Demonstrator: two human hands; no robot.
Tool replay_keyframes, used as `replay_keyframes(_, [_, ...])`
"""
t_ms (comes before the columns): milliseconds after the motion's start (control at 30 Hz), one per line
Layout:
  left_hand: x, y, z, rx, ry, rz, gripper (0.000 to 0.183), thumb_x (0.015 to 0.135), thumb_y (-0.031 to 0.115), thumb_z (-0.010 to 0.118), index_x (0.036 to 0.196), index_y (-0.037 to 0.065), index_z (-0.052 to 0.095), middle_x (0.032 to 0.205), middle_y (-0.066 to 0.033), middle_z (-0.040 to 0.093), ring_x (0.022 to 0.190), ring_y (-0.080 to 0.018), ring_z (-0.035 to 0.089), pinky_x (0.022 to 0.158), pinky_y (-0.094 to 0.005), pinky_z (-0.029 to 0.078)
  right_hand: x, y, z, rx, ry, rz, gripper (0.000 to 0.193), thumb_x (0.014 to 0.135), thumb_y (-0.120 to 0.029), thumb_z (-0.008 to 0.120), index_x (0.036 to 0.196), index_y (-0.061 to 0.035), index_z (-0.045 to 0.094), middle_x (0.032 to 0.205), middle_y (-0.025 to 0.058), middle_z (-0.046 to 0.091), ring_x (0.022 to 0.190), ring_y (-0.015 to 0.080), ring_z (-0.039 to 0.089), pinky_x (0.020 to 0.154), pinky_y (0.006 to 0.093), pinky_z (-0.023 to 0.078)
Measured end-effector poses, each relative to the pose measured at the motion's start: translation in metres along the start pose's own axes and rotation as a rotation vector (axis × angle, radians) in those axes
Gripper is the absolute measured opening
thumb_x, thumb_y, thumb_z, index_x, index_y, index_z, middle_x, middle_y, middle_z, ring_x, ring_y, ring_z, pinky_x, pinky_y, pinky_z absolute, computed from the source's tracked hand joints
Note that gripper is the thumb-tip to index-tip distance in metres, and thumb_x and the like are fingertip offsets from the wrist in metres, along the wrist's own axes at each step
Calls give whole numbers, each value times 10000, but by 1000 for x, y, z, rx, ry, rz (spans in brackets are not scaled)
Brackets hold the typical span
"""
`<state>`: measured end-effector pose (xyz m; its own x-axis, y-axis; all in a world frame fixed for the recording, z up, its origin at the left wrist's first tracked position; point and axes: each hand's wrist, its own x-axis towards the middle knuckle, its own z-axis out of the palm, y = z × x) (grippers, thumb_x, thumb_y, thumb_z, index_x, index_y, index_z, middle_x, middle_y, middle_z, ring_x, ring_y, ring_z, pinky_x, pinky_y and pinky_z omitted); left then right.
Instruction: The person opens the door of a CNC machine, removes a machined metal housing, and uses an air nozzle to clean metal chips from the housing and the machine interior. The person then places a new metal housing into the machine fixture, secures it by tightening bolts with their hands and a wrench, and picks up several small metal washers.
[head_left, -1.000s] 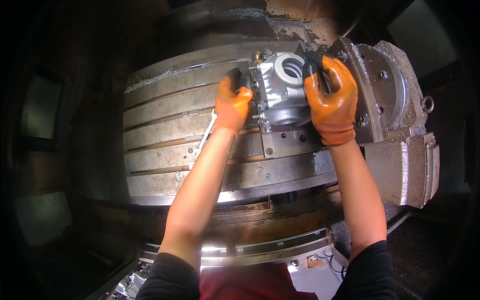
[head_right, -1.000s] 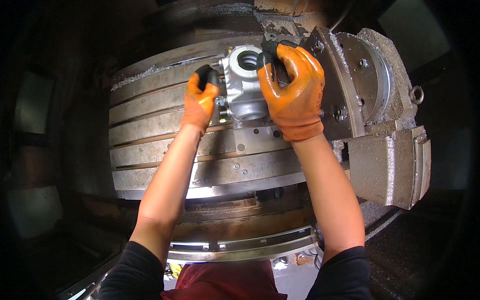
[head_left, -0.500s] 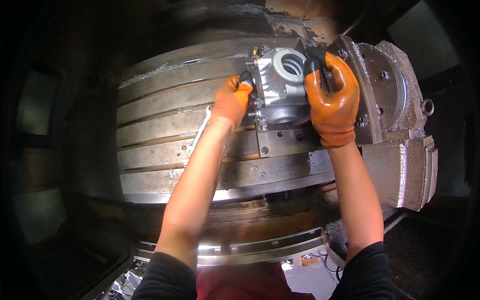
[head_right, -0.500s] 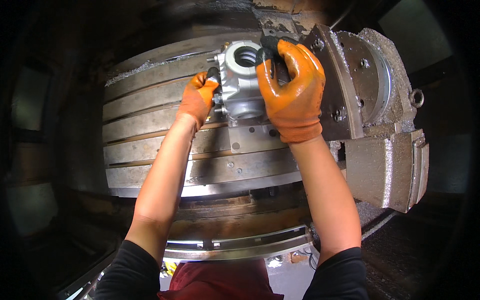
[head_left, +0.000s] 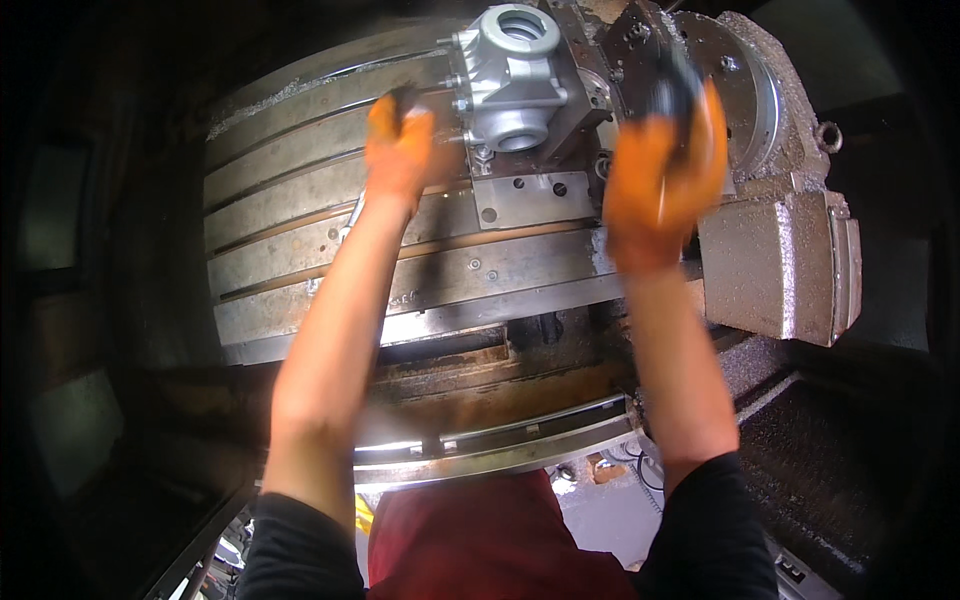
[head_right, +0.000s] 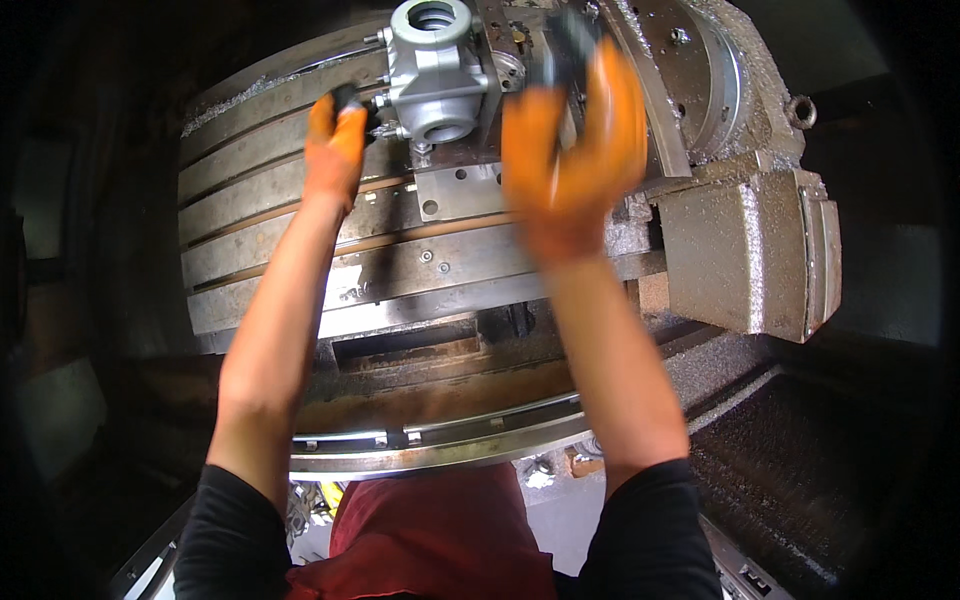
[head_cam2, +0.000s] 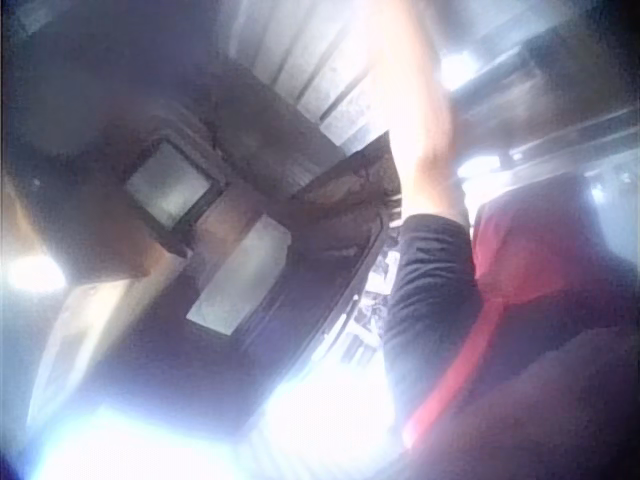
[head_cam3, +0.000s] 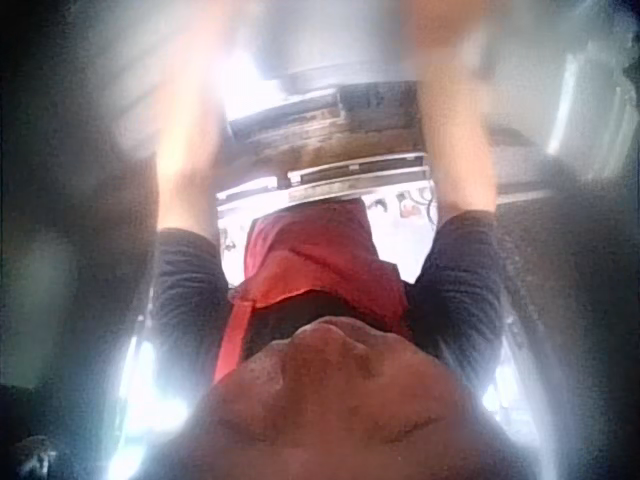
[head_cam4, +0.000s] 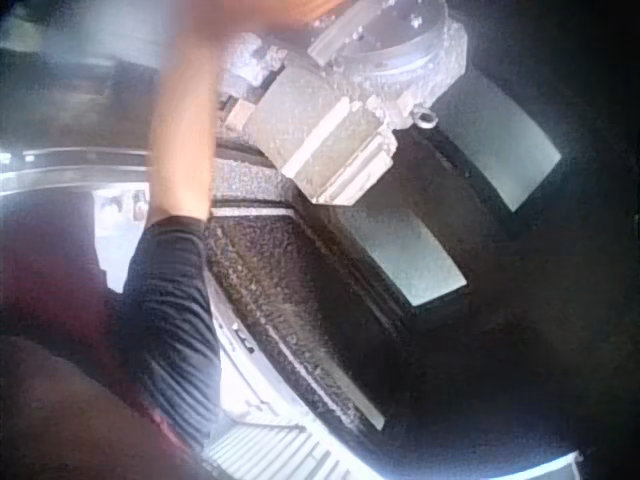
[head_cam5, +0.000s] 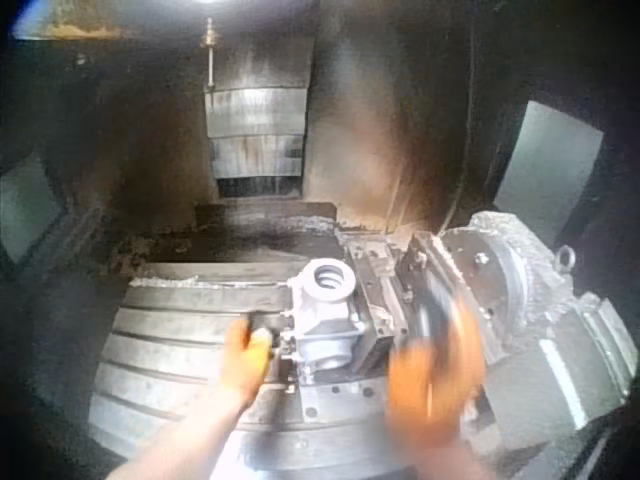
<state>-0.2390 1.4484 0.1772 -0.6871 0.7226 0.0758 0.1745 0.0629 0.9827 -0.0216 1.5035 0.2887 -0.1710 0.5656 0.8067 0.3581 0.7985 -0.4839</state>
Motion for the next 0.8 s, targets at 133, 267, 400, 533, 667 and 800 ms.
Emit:
replay_keyframes(133, [-119,-43,-57,-123,39,-17,283,1025,202,508,1248,35,559,1056,-48,642,933,-125,591,848,-272,471,-146,-27,-35,-132,-528,2,479,793,-240,697,1193,5,599,1153,199,622,993,377,607,938,481,456])
replay_keyframes(267, [-248,-84,-70,-313,3,-494,188,1008,136,568,1165,42,614,992,-10,644,914,-101,583,848,-244,465,-238,-9,-11,-288,-756,22,440,706,-268,751,1079,-53,664,1096,105,650,1031,318,596,987,461,436])
replay_keyframes(400, [-301,-81,-66,-351,-16,-673,269,1005,210,595,1214,44,625,991,-2,675,842,-89,620,726,-230,505,-270,23,-2,-258,-722,-124,285,720,-191,730,984,-98,674,1006,60,649,986,279,601,982,471,435])
replay_keyframes(533, [-294,-78,-55,-356,-123,-819,280,986,186,616,1226,41,624,1062,-23,686,909,-121,648,747,-255,529,-252,10,-12,-104,-792,71,244,705,-151,709,937,-84,671,972,101,657,973,326,599,967,487,445])
replay_keyframes(667, [-244,-25,-45,-908,-257,-873,291,1022,260,553,1178,33,649,1085,-31,685,975,-140,639,880,-311,517,-220,-35,-15,107,-622,209,196,741,-157,662,919,-86,701,982,95,685,962,358,617,948,475,455])
replay_keyframes(800, [-208,16,-51,-967,-342,-822,249,997,186,565,1176,29,641,1120,-47,682,1015,-166,641,914,-329,510,-177,-48,-2,81,-406,75,172,788,-263,693,882,-119,693,1044,56,709,989,338,643,942,480,452])
